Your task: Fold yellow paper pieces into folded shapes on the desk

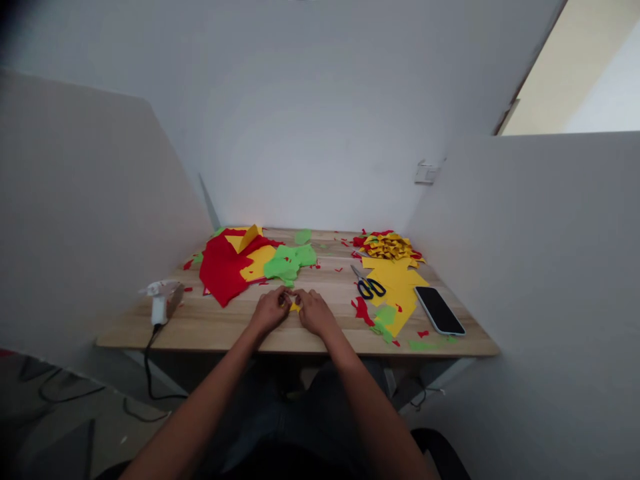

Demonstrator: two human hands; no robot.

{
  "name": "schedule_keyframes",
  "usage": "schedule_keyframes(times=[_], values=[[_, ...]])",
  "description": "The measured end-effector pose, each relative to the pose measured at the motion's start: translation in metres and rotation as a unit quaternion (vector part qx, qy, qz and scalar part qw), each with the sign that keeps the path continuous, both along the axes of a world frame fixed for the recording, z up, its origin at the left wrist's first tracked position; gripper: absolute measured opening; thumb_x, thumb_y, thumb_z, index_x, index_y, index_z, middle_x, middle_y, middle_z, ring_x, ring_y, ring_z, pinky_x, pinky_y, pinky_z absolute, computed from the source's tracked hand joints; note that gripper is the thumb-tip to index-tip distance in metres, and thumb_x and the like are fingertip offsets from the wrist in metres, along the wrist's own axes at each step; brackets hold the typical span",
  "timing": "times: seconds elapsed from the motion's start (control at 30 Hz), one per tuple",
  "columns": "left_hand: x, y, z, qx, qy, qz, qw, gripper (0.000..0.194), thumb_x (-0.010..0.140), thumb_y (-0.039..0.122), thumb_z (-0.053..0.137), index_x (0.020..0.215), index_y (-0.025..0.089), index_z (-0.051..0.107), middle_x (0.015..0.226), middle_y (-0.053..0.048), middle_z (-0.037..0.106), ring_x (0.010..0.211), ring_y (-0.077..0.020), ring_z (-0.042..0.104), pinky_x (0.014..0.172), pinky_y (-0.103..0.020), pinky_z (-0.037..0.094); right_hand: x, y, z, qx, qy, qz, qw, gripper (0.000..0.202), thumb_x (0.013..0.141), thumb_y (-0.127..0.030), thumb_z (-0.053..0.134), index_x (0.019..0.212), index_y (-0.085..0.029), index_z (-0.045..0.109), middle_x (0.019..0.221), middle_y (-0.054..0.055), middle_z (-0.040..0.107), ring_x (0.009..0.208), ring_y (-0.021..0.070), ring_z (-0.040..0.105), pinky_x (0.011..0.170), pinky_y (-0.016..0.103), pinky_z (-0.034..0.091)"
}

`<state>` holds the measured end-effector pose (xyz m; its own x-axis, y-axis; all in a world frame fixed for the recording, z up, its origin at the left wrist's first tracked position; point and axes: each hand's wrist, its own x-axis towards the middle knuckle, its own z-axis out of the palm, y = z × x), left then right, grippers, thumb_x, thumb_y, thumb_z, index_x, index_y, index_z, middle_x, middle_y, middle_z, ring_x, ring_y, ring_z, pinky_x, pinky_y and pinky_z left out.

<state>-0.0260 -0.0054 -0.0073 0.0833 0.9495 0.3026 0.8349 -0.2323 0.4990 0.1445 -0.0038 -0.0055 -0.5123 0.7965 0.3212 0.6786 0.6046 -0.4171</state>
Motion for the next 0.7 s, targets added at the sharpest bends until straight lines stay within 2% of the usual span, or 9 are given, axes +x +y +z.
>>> schedule_keyframes(times=[0.17,0.37,0.53,0.7], values=[[-0.0006,-0.0007,-0.0002,-0.011,-0.001,-0.003,1.000,0.021,0.085,0.026,0.053,0.104,0.023,0.062,0.091,-0.003,0.071,0.091,-0.0221,0.062,0.081,-0.032,0.038,-0.0016,-0.0038,0.0023,0.017,-0.040,-0.003,0.999,0.063,0.077,-0.003,0.046,0.137,-0.021,0.044,0.118,0.008,0.058,0.103,0.0225,0.046,0.095,0.032,0.036],[-0.0002,-0.0026,0.0028,-0.026,-0.008,-0.001,1.000,0.024,0.084,0.024,0.053,0.106,0.023,0.061,0.094,-0.003,0.071,0.094,-0.0220,0.062,0.083,-0.032,0.039,-0.0018,-0.0033,0.0013,0.014,-0.028,-0.008,0.999,0.062,0.077,-0.003,0.046,0.137,-0.020,0.044,0.112,0.008,0.060,0.101,0.0220,0.046,0.094,0.032,0.036],[0.0002,-0.0038,0.0062,-0.035,-0.023,0.012,0.999,0.028,0.083,0.022,0.053,0.110,0.022,0.058,0.092,-0.003,0.071,0.092,-0.0212,0.063,0.082,-0.031,0.040,-0.0028,-0.0011,-0.0010,0.021,-0.045,0.003,0.999,0.069,0.079,-0.003,0.046,0.145,-0.020,0.032,0.121,0.009,0.058,0.106,0.0222,0.045,0.096,0.034,0.033],[-0.0017,-0.0015,0.0020,-0.023,-0.022,-0.007,0.999,0.023,0.083,0.025,0.054,0.105,0.024,0.061,0.092,-0.002,0.071,0.090,-0.0203,0.063,0.081,-0.031,0.041,-0.0012,-0.0006,-0.0013,0.014,-0.059,0.003,0.998,0.066,0.080,-0.005,0.045,0.144,-0.018,0.035,0.122,0.011,0.058,0.105,0.0233,0.045,0.095,0.035,0.034]])
